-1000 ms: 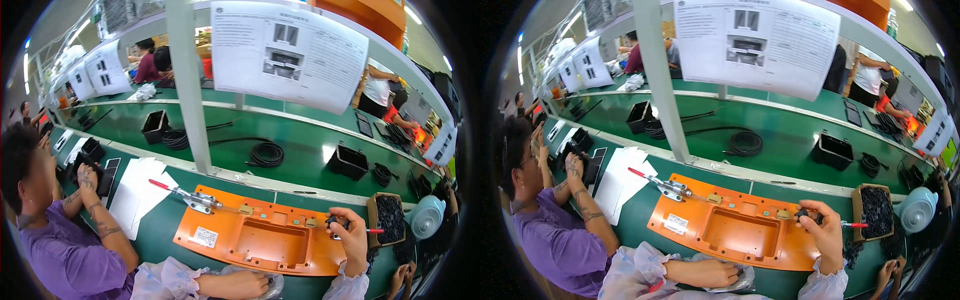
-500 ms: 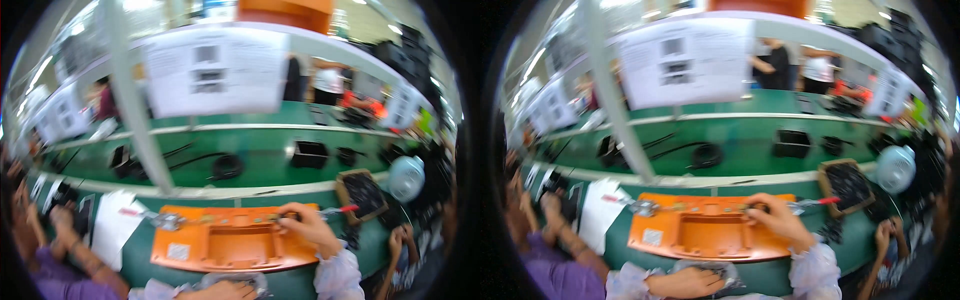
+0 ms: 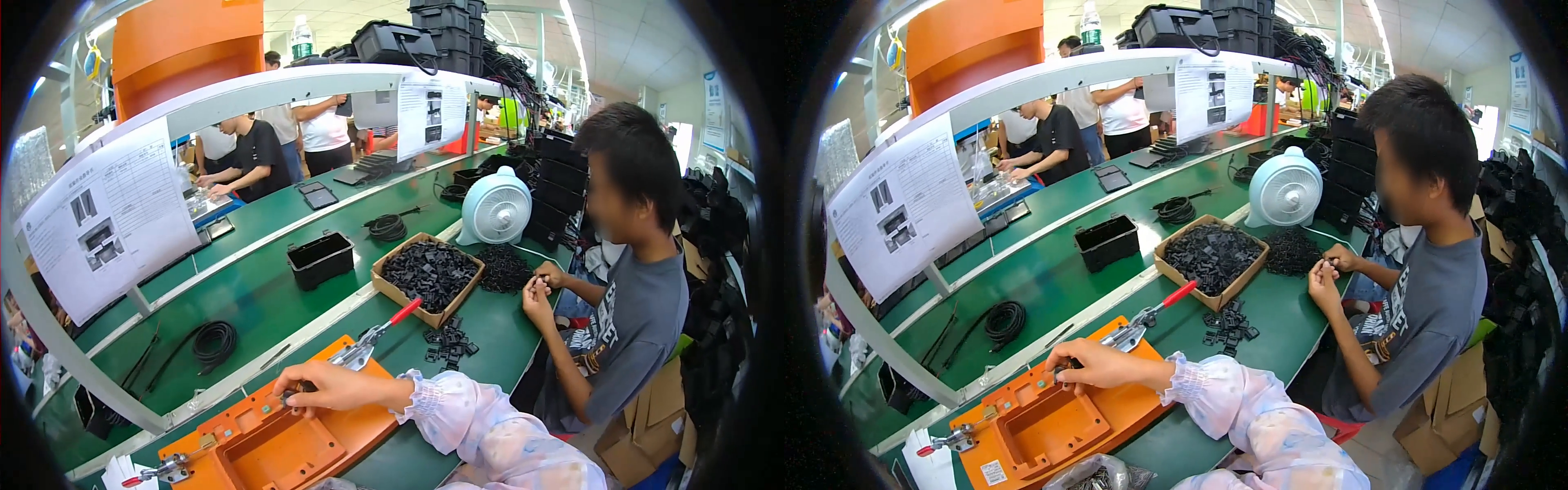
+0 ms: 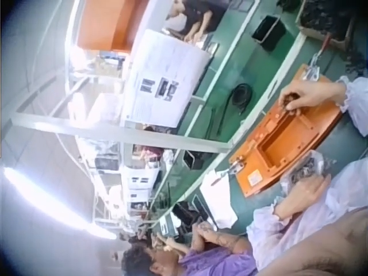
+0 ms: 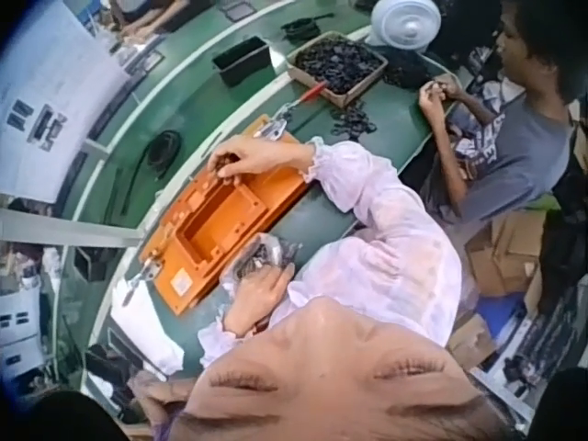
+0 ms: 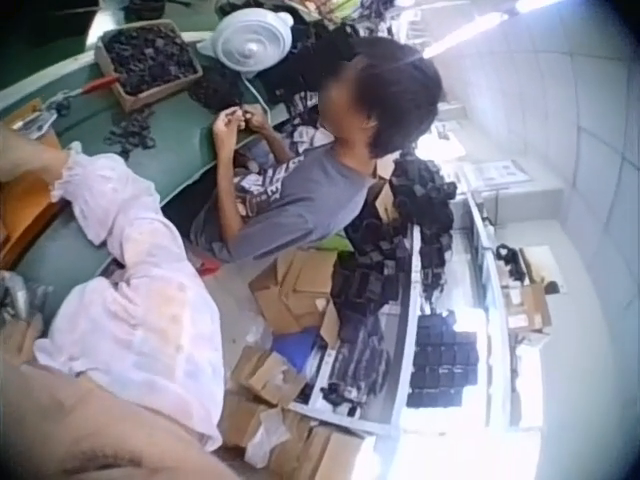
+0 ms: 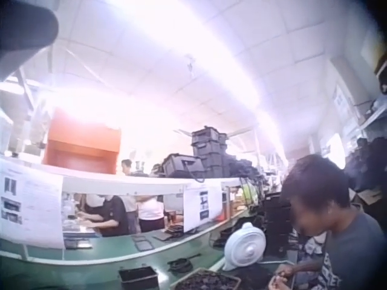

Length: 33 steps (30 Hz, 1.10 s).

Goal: The person places a black plastic box into an orange fixture, inserts small black components into it, and then pushes the handles of the fixture inward. They then pull the handles back out, remove the box, and set it aside.

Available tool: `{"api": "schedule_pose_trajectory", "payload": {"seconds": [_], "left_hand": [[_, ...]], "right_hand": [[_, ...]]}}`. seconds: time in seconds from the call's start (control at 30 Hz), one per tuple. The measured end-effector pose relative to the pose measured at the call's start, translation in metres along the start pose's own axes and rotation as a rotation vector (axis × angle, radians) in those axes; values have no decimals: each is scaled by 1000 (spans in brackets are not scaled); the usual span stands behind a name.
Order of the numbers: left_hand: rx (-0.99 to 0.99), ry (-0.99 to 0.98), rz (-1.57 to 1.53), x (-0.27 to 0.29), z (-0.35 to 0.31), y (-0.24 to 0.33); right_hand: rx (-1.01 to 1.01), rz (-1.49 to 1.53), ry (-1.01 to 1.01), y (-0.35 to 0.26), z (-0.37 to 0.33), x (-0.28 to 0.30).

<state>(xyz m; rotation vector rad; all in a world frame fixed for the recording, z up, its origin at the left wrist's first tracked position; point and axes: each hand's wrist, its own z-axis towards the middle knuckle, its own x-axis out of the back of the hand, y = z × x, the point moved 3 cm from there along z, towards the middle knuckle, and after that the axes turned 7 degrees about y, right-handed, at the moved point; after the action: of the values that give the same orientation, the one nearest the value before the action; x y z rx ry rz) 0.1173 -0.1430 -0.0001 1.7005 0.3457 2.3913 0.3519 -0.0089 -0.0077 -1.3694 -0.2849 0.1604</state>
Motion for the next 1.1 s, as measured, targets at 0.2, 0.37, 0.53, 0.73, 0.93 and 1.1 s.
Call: {"api": "schedule_pose_trajectory", "payload": {"seconds": [0.2, 0.37, 0.53, 0.73, 0.93, 1.1], "left_hand": [[27, -57, 0, -9, -5, -1], [47, -66, -36, -14, -5, -4], [88, -113, -102, -21, -6, -7], [84, -118, -88, -29, -6, -4], [96, -120, -81, -31, -8, -5], [77, -25, -68, -38, -8, -9]], "right_hand": [[-18, -21, 12, -3, -1, 0], [-33, -5, 13, 0, -2, 0], [6, -28, 31, -3, -1, -1], [-5, -52, 26, -2, -3, 1], [-38, -49, 9, 0, 0, -2], [-86, 7, 62, -5, -7, 2]]}}
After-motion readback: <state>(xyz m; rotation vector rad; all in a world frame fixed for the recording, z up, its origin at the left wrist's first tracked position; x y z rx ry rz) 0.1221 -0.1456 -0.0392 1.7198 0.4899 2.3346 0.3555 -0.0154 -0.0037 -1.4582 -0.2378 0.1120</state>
